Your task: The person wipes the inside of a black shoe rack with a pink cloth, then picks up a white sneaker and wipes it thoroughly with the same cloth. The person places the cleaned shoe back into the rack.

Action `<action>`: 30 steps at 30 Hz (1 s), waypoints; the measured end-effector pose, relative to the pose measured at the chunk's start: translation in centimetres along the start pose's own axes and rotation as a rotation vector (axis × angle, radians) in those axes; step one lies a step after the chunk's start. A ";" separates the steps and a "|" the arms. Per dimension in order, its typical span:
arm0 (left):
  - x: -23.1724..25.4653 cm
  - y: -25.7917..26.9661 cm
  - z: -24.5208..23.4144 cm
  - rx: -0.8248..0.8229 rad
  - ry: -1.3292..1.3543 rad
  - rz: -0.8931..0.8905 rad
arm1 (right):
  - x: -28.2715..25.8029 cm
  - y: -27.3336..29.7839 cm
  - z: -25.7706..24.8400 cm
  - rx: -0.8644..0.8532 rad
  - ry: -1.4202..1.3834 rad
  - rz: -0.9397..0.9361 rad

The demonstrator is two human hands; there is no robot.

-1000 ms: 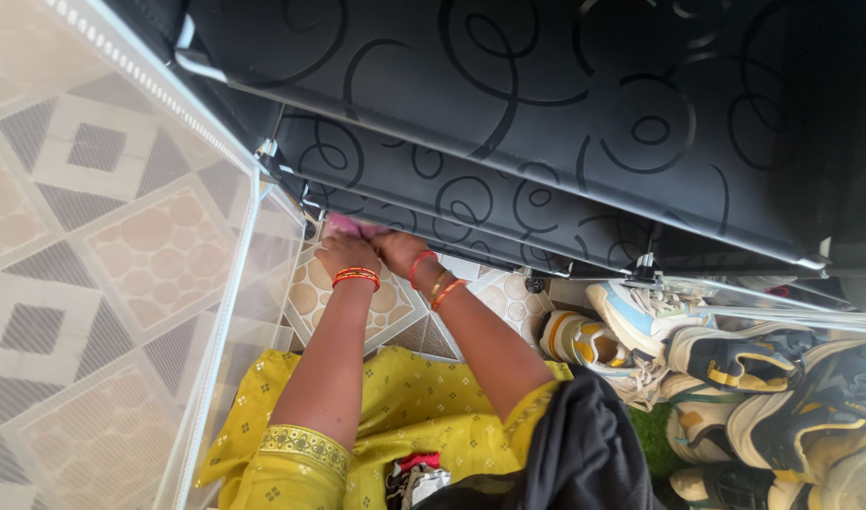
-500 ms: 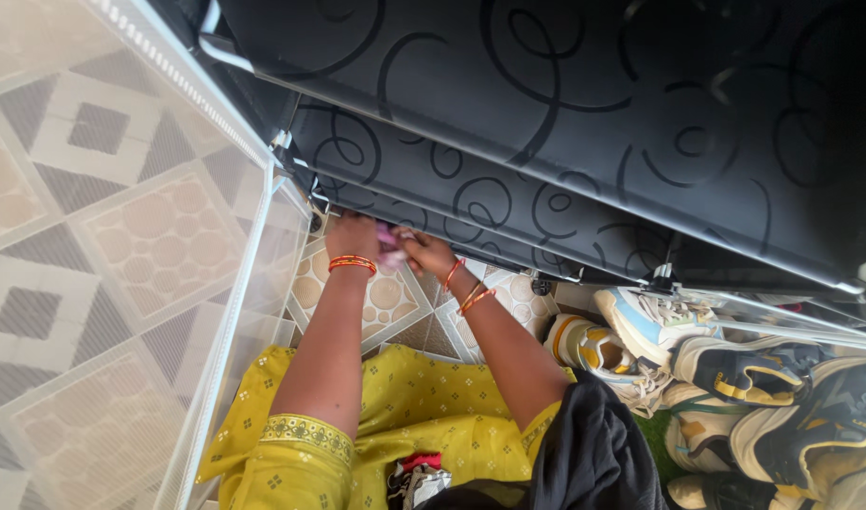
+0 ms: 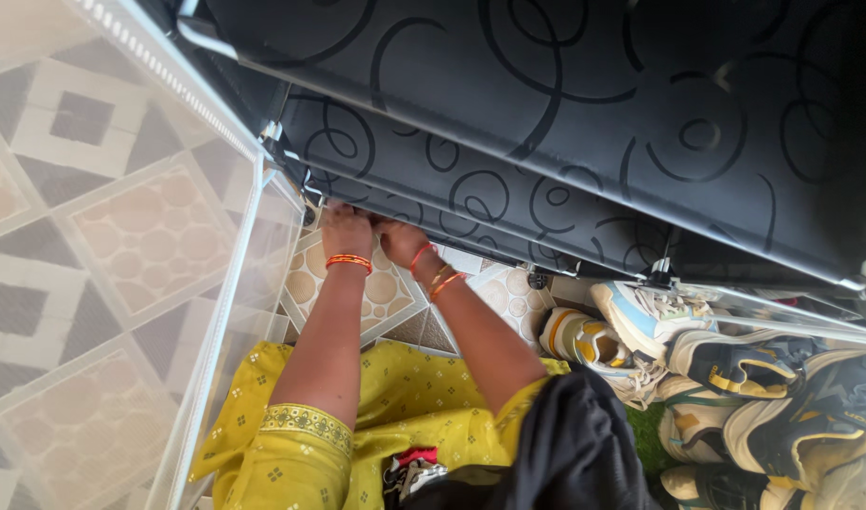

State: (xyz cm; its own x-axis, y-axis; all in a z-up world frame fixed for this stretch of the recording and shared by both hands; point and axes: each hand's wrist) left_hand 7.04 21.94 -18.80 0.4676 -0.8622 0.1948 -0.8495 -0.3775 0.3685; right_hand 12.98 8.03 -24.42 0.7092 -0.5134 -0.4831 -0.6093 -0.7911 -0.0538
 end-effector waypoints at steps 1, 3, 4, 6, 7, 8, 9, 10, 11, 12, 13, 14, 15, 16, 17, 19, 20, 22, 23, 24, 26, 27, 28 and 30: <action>-0.1 -0.1 0.5 -0.113 0.013 -0.022 | 0.1 0.3 -0.5 -0.025 -0.025 -0.042; 0.0 0.3 1.2 -0.111 0.147 0.024 | 1.2 1.6 -2.0 -0.057 -0.154 -0.064; 0.3 0.5 1.3 -0.110 0.215 0.048 | 1.7 2.2 -2.6 -0.073 -0.217 -0.074; 0.8 0.6 0.7 0.159 0.201 0.154 | 2.3 3.3 -3.0 0.179 -0.013 0.061; 1.0 0.6 0.6 0.291 0.192 0.207 | 2.7 3.8 -2.8 0.306 0.088 0.130; 1.3 0.3 0.8 0.288 0.151 0.228 | 3.2 3.7 -2.5 0.178 0.138 0.192; 1.7 0.3 1.5 0.277 0.110 0.252 | 3.2 3.9 -2.2 0.045 0.184 0.259; 2.2 0.2 2.4 0.267 0.068 0.276 | 3.3 4.3 -2.1 -0.089 0.229 0.325; 2.7 0.3 3.4 0.337 0.073 0.324 | 3.5 4.9 -2.1 -0.035 0.204 0.289; 3.2 0.8 4.2 0.407 0.078 0.373 | 3.6 5.6 -2.1 0.019 0.179 0.252; 3.5 0.9 4.4 0.486 0.082 0.420 | 3.6 5.8 -2.4 0.078 0.158 0.209; 4.1 1.1 4.3 0.300 0.043 0.387 | 3.2 5.7 -2.7 0.030 0.162 0.226; 5.4 1.4 3.9 0.116 0.005 0.357 | 2.9 5.7 -3.0 -0.017 0.168 0.245; 6.3 1.8 3.2 -0.067 -0.034 0.325 | 2.8 5.7 -3.4 -0.064 0.174 0.265; 6.7 2.3 2.4 -0.058 0.019 0.346 | 3.2 6.3 -4.2 -0.071 0.134 0.289; 7.2 3.7 1.5 -0.045 0.127 0.383 | 4.8 8.7 -5.7 -0.092 0.051 0.335; 7.5 4.5 1.5 0.071 0.128 0.449 | 5.5 10.1 -6.0 0.051 0.312 0.294; 8.0 4.5 1.7 0.325 0.124 0.576 | 7.2 11.3 -6.3 0.354 0.832 0.179; 8.2 4.8 2.3 0.282 0.126 0.583 | 7.6 12.3 -6.4 0.262 0.759 0.195; 8.4 5.1 2.9 0.238 0.127 0.590 | 7.9 13.3 -6.7 0.172 0.684 0.211; 9.1 5.0 3.7 0.154 0.111 0.618 | 7.8 14.8 -7.3 0.047 0.444 0.306; 9.3 5.1 4.0 0.114 0.095 0.626 | 7.1 15.4 -7.5 0.009 0.276 0.371; 9.5 5.4 4.1 0.075 0.079 0.634 | 6.2 16.0 -7.9 -0.030 0.106 0.433; 10.0 6.4 4.3 0.065 -0.002 0.676 | 4.9 17.0 -8.4 0.182 -0.006 0.372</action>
State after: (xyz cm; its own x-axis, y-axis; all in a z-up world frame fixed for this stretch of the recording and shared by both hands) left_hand 5.19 9.42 -18.40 -0.1721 -0.9164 0.3613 -0.9679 0.2256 0.1110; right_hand 9.06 -10.73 -20.34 0.4272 -0.7506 -0.5041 -0.8767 -0.4803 -0.0278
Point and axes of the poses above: each hand's wrist, its own y-axis away from the middle knuckle, its own z-axis out of the palm, x = y × z, and after that the axes turned 1 degree about -x, right-handed
